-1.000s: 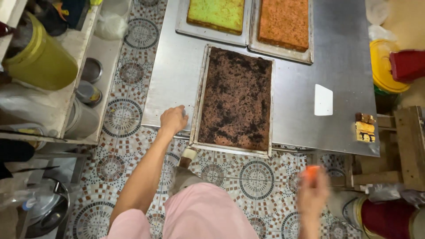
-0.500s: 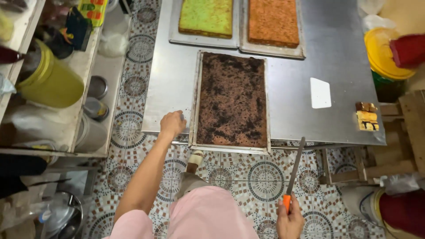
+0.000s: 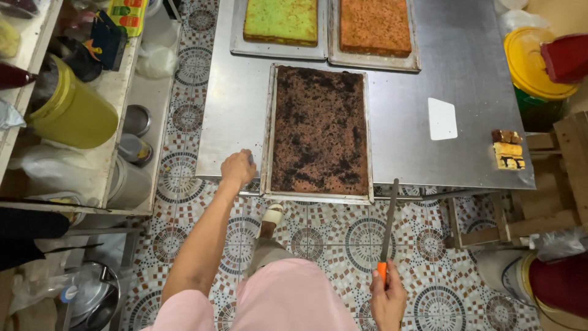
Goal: Cutting a large sheet of chocolate cake into smaller rectangular pieces using a knife and a scraper
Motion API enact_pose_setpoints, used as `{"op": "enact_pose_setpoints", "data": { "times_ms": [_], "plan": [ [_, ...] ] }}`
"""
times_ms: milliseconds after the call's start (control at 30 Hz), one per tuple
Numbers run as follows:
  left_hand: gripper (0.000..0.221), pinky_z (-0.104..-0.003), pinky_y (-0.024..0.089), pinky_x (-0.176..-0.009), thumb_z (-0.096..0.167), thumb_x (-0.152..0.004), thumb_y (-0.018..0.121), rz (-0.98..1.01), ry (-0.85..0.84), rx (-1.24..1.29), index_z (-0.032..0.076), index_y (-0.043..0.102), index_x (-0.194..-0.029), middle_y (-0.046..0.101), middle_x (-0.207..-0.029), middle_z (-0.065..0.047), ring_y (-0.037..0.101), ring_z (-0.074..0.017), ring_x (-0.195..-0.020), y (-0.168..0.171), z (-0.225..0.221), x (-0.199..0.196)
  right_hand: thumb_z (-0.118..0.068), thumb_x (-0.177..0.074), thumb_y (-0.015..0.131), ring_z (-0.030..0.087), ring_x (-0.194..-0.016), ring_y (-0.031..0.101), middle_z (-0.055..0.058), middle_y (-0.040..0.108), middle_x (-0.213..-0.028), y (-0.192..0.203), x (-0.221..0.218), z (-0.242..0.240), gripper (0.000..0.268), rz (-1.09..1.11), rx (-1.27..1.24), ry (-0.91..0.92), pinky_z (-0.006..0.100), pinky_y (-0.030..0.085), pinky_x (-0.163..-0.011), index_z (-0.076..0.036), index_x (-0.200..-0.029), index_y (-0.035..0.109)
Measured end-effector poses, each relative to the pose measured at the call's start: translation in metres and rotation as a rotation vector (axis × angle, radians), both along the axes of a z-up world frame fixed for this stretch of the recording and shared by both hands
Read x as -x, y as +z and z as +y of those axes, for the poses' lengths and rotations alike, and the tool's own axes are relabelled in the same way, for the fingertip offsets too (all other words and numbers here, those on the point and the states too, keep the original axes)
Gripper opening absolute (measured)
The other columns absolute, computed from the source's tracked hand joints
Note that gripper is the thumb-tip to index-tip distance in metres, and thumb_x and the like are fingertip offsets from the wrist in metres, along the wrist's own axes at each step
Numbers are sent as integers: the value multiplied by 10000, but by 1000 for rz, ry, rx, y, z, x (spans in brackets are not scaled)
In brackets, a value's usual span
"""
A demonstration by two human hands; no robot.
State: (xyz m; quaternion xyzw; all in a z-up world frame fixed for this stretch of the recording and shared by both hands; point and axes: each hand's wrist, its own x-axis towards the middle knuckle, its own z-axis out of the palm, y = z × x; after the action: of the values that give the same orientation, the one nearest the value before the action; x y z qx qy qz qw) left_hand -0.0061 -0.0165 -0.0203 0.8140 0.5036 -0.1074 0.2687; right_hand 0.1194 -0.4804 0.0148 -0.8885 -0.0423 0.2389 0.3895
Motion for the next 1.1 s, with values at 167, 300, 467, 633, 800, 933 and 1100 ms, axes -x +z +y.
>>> {"op": "enact_pose_setpoints", "data": {
  "times_ms": [167,300,467,633,800,933,1100],
  "plan": [
    [376,-526,553,-895,259,-977,557,20,-24,-31,71,576,-1301,700,-1121,-187,663,-390,-1048,-11,1,0,-293,-957,592,232,-648,619,147,658,-769,18,-1,4,650,16,34,-89,377,581,-591,-100,-1562,459],
    [300,-493,576,-900,228,-989,573,10,0,-28,82,610,-1249,721,-1063,-164,691,-352,-987,-3,-2,1,-251,-977,590,239,-731,639,125,664,-823,32,1,7,646,61,75,-95,391,567,-612,-133,-1589,417],
    [253,-508,548,-897,193,-976,576,-17,17,-15,89,630,-1201,729,-1050,-144,681,-342,-986,-2,-2,3,-203,-967,591,210,-629,571,92,578,-740,11,4,-4,581,67,-45,-87,378,547,-539,-120,-1531,479],
    [294,-684,465,-851,195,-869,538,-42,-16,-135,110,610,-1141,688,-1102,-185,650,-441,-1053,-36,1,7,-249,-943,598,151,-470,479,61,589,-627,-1,4,-8,514,-49,-76,-11,308,427,-374,-113,-1438,569],
    [257,-608,497,-857,216,-926,565,-43,-12,-141,110,601,-1158,694,-1040,-166,675,-396,-967,-20,-4,10,-318,-911,623,139,-536,520,39,676,-672,4,4,-3,546,-106,40,33,311,452,-498,-153,-1431,597],
    [264,-618,480,-868,198,-913,544,-58,12,-126,117,613,-1154,702,-1058,-185,668,-434,-985,-13,-4,8,-364,-892,618,166,-636,533,47,681,-696,0,0,1,563,-74,120,1,323,438,-618,-187,-1426,614],
    [221,-603,494,-929,200,-950,567,-37,28,-78,131,613,-1156,714,-1029,-157,680,-398,-984,-8,-5,8,-317,-900,633,144,-525,507,23,594,-595,4,2,9,489,-85,9,42,303,434,-495,-191,-1373,651]
  ]
}}
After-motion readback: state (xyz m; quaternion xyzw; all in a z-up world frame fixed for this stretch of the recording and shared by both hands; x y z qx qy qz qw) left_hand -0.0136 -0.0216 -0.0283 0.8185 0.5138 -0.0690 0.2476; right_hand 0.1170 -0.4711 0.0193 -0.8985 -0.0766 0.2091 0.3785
